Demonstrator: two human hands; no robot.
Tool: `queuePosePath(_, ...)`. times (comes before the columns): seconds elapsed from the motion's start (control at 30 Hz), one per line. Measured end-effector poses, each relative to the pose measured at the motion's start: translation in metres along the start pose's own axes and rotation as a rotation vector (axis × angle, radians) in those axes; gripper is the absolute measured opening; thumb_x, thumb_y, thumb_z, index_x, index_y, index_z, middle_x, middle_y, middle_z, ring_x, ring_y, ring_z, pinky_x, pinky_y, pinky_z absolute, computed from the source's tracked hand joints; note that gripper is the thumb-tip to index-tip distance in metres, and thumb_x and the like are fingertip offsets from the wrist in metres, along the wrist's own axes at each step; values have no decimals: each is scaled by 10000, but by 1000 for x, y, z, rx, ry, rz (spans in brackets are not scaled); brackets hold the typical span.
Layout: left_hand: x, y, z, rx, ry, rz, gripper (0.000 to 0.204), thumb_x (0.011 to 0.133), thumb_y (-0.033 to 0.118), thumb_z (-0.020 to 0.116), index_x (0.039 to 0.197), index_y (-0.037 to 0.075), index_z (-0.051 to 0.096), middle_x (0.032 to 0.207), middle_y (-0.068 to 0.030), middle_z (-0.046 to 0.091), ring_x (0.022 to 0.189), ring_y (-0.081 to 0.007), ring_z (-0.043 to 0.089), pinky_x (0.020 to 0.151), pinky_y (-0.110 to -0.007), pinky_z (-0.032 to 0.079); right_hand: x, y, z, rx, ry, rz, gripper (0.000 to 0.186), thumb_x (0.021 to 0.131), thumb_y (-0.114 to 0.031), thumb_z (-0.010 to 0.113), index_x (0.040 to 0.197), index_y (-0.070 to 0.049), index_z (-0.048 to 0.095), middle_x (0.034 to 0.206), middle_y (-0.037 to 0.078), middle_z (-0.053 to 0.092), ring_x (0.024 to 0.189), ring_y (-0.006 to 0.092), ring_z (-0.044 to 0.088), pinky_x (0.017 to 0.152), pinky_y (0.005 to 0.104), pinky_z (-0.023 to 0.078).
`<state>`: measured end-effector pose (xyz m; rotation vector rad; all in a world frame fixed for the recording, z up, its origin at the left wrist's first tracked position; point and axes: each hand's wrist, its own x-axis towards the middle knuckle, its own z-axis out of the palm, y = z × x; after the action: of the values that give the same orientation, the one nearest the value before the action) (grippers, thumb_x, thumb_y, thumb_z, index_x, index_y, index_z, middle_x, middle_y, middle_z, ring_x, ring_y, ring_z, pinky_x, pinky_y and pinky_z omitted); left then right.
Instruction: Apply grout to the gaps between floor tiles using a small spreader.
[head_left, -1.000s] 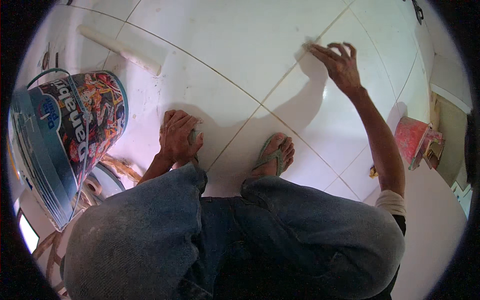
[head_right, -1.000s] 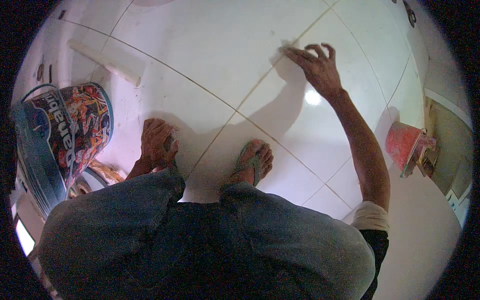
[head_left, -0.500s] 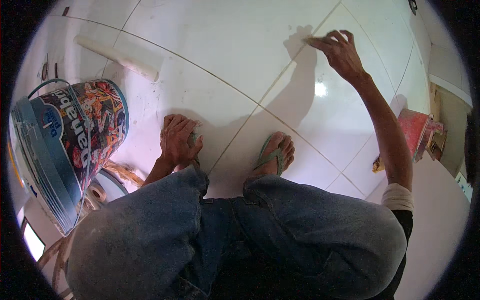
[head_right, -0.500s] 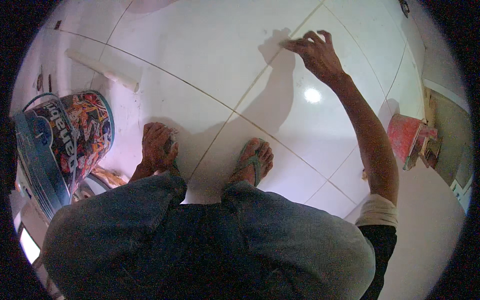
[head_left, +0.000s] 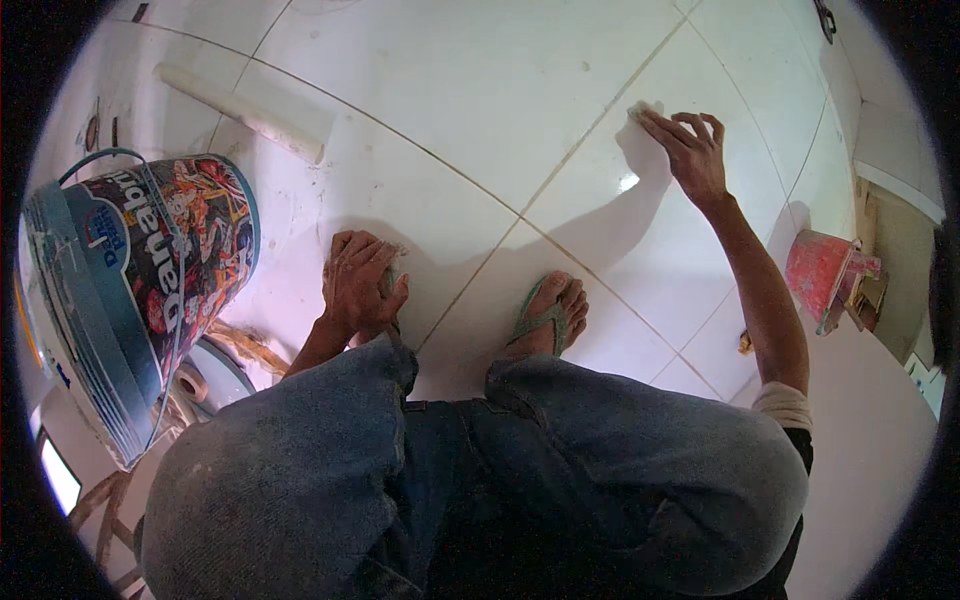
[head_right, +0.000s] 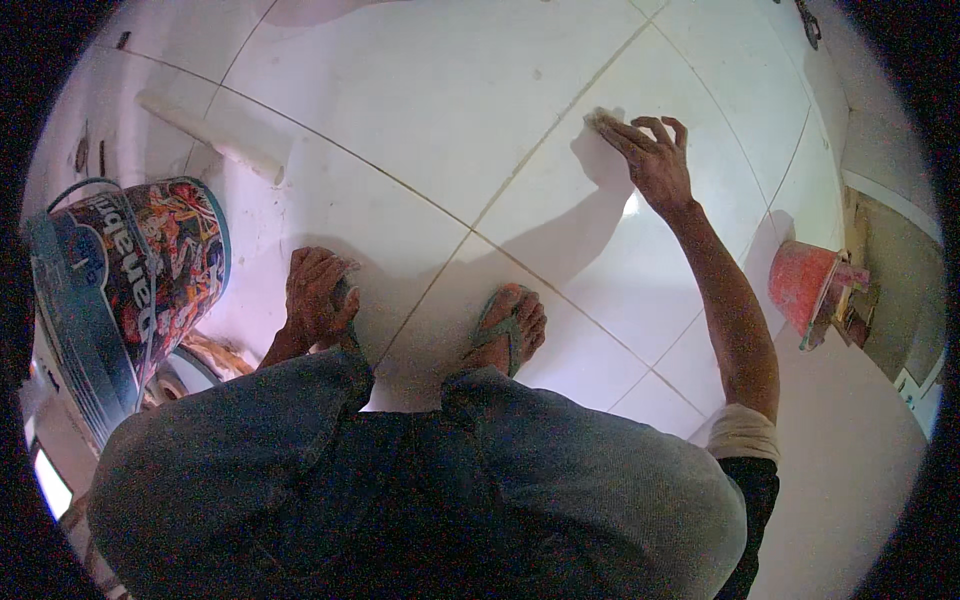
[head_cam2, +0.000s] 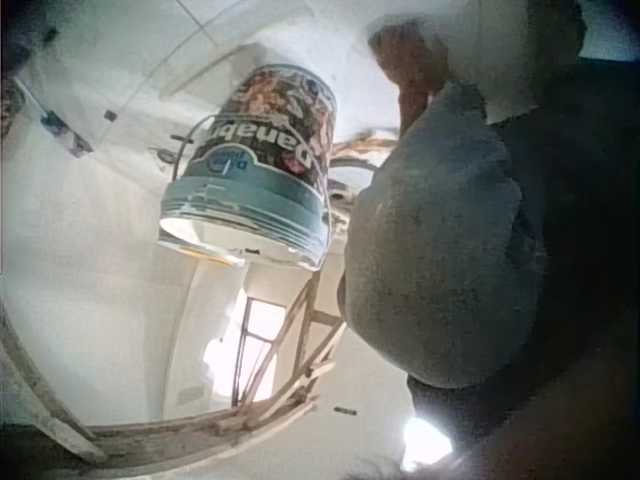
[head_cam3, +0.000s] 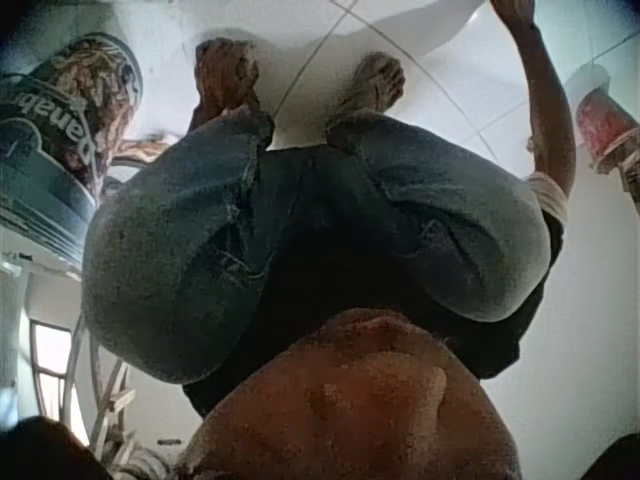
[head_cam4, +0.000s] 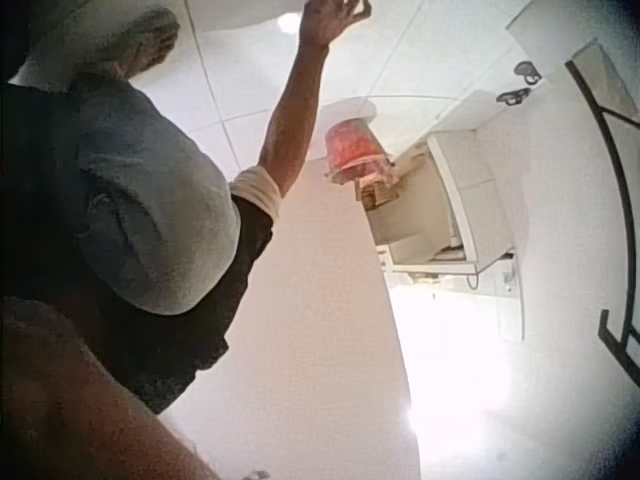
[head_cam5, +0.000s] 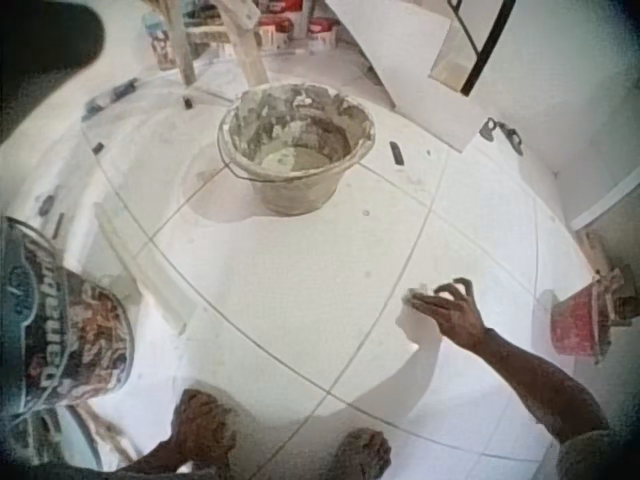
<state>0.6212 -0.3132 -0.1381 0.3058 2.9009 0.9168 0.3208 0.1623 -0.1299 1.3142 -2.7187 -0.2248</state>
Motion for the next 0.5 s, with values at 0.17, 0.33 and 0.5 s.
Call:
queuePosePath(0.17,0,1,1,-38,66,64,398,714,192,762,1082,45,718,995,-146,688,1007,-383,621,941,-530,475,30,19,-18,-5,32,18,479,976,-108,675,1390,-348,683,1373,-130,710,1223,183,621,1135,524,366)
queuePosePath(0.33,3,2,-2,-28,44,38,394,745,252,784,1069,35,737,981,-135,713,995,-330,638,996,-503,454,59,1,-23,22,-93,-35,494,988,-55,631,1409,-309,677,1350,-91,726,1230,180,614,1151,523,368)
queuePosePath(0.5,3,0,-1,-24,19,2,393,745,253,787,1073,40,739,1007,-145,717,1000,-334,639,1000,-508,452,48,25,-37,56,-204,-142,419,1010,-77,611,1359,-285,716,1283,-75,757,1189,188,627,1135,506,379)
